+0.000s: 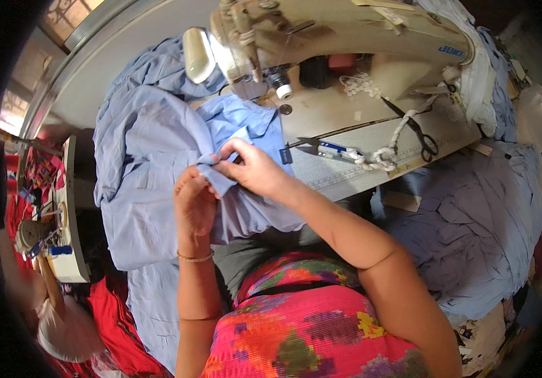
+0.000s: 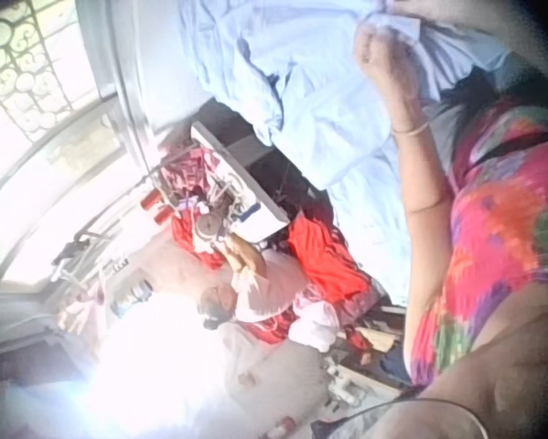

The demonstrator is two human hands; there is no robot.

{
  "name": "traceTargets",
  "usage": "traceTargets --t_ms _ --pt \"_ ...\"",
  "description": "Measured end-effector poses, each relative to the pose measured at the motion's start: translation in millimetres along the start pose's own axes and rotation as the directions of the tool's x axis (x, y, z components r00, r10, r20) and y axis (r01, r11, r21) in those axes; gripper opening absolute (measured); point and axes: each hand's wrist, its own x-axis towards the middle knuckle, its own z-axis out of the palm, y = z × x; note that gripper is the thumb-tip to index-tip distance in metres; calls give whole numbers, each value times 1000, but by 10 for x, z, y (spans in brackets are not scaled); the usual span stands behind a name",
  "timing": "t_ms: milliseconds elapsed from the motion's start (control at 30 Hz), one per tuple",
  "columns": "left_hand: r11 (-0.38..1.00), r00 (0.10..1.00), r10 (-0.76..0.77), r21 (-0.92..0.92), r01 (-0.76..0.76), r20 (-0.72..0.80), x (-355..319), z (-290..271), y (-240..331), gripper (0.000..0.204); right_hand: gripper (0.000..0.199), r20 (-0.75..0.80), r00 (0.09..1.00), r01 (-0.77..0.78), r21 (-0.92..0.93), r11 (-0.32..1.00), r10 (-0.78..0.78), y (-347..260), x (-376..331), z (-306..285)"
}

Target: The person uses thread nippers to trim loose threads from the seams, collar, and button placket of a blue shirt, turning the shirt over to access different areas.

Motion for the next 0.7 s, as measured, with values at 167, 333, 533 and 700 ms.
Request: traceTargets --t_ms 167,333,533,700 --pt "970 981 168 -163 -182 -97 239 -278 531 21 30 3 974 210 -406 889 -228 -168 -222 -25" --pt "811 811 573 54 -582 119 753 -58 1815 18 27 21 902 332 -672 662 -432 -233 -424 -309" --pt "573 977 186 796 -194 104 498 342 828 11 37 -171 939 -113 -973 202 -298 -289 -764 -1067" --pt "716 992 -98 698 18 74 259 39 -13 13 35 -128 978 -70 -946 316 -167 -295 -848 -1253"
